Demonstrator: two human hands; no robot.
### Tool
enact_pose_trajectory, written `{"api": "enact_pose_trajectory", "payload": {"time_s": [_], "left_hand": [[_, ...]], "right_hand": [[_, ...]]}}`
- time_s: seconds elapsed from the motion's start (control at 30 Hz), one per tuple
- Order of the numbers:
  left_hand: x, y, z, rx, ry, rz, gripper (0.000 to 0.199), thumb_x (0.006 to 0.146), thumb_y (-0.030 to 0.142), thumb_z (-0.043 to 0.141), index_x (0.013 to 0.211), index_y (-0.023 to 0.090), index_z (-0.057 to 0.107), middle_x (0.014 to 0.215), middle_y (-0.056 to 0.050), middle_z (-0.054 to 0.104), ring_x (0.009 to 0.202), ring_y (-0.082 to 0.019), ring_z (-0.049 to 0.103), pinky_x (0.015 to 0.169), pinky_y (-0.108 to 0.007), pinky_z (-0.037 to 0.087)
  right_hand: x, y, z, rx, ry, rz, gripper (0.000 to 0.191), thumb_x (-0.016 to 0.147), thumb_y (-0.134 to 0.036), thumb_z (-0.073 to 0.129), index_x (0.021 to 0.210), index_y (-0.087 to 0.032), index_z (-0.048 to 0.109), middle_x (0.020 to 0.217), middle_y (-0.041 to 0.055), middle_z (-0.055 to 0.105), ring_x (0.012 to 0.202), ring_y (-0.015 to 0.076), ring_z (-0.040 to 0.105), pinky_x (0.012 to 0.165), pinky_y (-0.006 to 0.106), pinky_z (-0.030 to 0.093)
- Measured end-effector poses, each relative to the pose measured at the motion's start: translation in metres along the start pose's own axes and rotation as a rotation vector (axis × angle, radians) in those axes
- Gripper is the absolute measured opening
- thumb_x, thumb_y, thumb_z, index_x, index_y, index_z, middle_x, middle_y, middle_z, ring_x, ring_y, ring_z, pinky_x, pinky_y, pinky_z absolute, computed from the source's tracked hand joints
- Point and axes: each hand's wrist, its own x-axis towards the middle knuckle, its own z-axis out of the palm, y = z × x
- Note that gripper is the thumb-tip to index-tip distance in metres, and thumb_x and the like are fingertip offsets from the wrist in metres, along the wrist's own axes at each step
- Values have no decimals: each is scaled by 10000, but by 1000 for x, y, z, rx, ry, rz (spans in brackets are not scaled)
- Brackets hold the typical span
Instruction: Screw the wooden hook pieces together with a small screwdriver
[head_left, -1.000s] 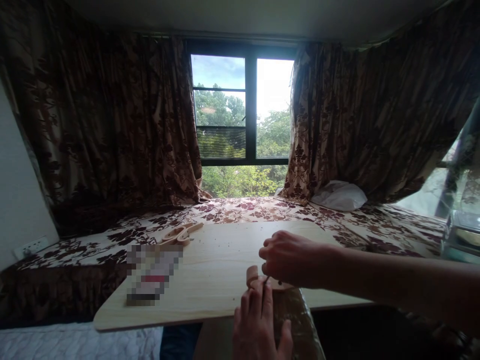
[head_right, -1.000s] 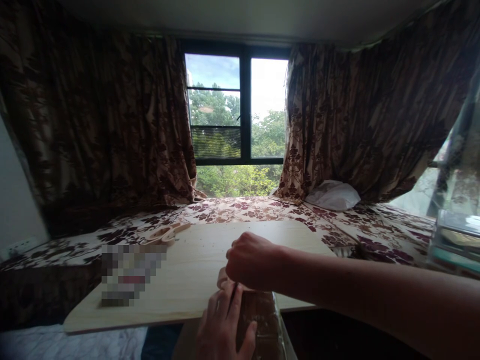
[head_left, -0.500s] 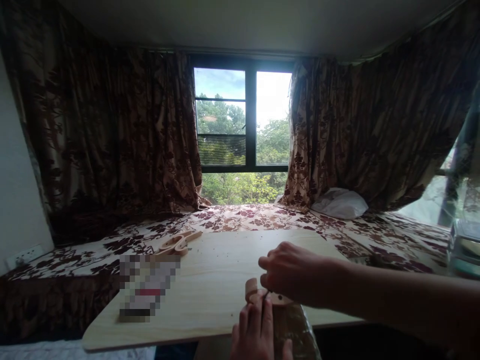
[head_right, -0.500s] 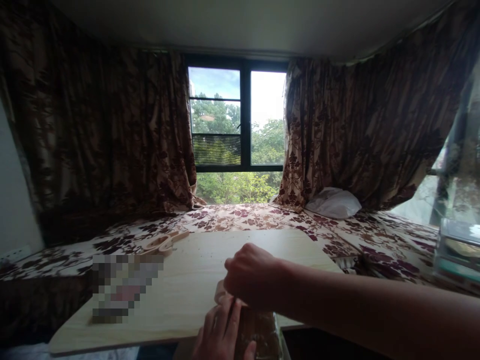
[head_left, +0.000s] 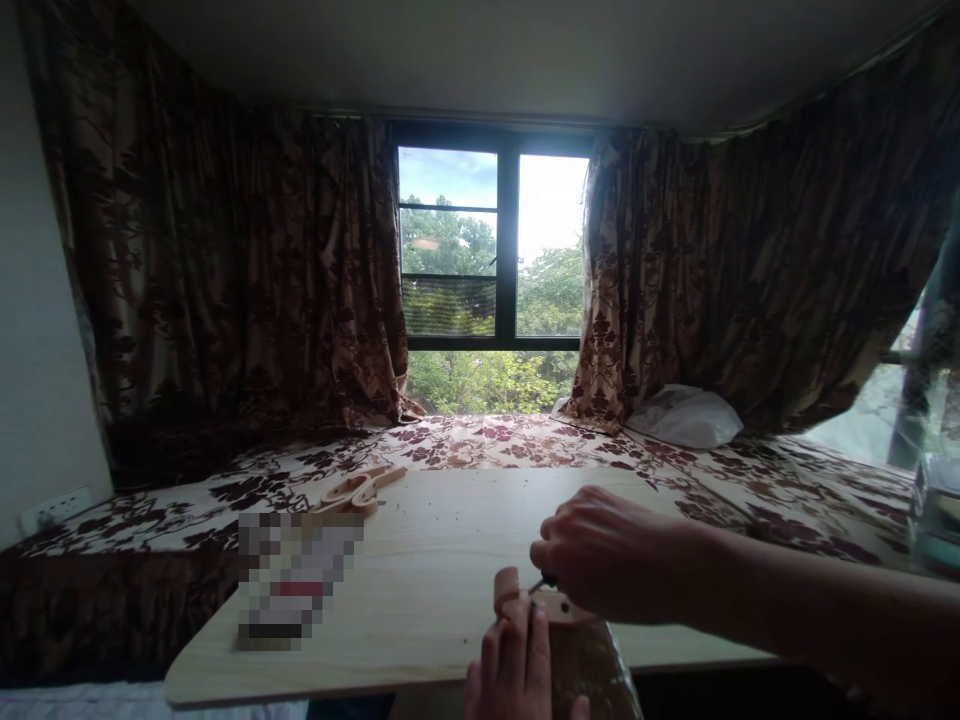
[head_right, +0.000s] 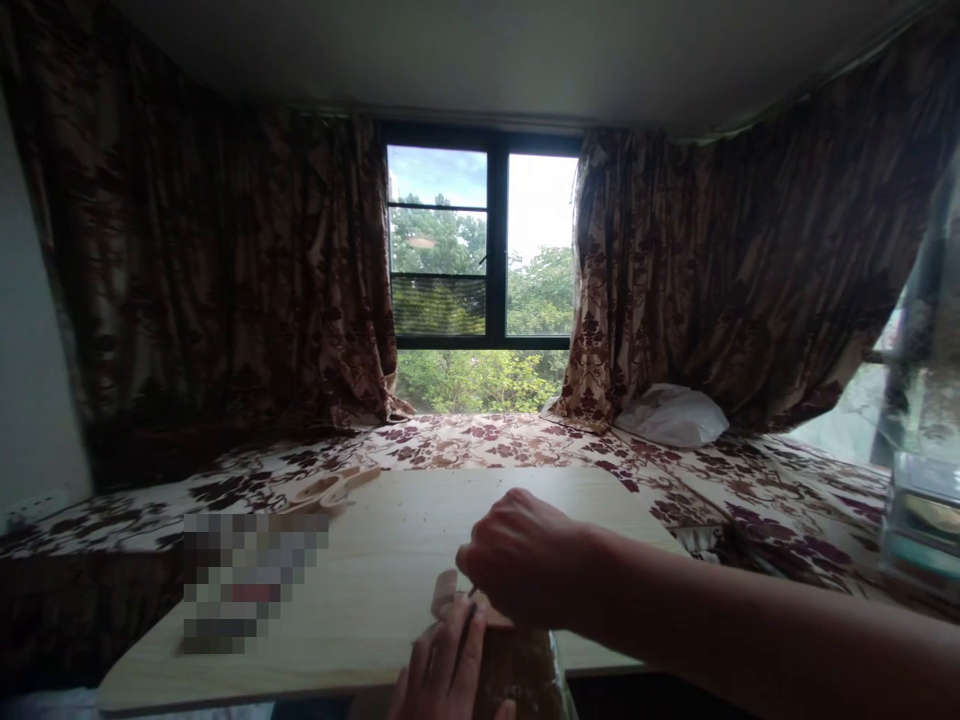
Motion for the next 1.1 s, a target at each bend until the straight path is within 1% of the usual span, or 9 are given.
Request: {"api": "enact_pose_trajectory", "payload": {"time_s": [0.17,0.47,0.7,0.8,0.87,0.93,1.0,1.1], "left_hand": [[4,5,-8,-63,24,-30,550,723,362,561,1246,193,550,1241,-62,606,968,-256,586,666,-336,475],[5,9,-14,-46,-21,-62,572,677,263,554,1244,186,550,1257,-74,590,992,-271,573,710,-360,483],[8,12,-19,-61,-30,-88,551,714,307,554,1252,191,542,1231,-87,603,1008,-276,572,735,-372,488],[7,10,-19,-35,-28,-55,553,725,320,546,1259,176,532,1201,-98,616,1011,-277,570,733,-371,493],[5,9,-18,-2,1,-12,535,733,340,547,1242,179,543,1197,-96,617,985,-275,578,717,-368,500],[3,9,-17,26,19,-5,503,736,358,556,1210,189,566,1199,-88,617,970,-281,580,723,-380,503],[2,11,-17,24,6,-43,490,732,362,567,1193,195,578,1201,-87,614,985,-293,574,752,-399,499],[3,15,-19,-12,-17,-94,515,731,355,569,1221,197,561,1200,-92,613,1004,-299,566,766,-406,494]], "right_hand": [[2,-1,-6,-22,-28,-28,101,772,-122,557,743,-149,650,698,60,669,583,156,582,460,288,235],[4,-5,-2,-38,-38,-48,74,753,-118,584,742,-146,652,720,59,678,591,161,599,439,280,214],[4,-4,-1,-41,-32,-70,77,755,-96,588,731,-147,641,712,51,671,573,153,583,433,270,223],[5,-9,0,-62,-40,-70,119,782,-90,565,731,-166,641,708,38,655,572,165,571,431,281,241],[5,-13,5,-90,4,-89,145,794,-101,562,693,-180,630,692,37,631,574,176,560,435,293,256],[6,-16,11,-116,76,-119,168,792,-120,575,643,-187,608,675,42,604,577,181,549,441,300,270],[6,-17,15,-127,120,-134,185,787,-131,590,611,-188,591,670,45,589,583,182,546,448,300,279],[6,-15,17,-92,116,-128,166,786,-133,603,629,-183,595,674,35,604,578,176,556,444,290,270]]}}
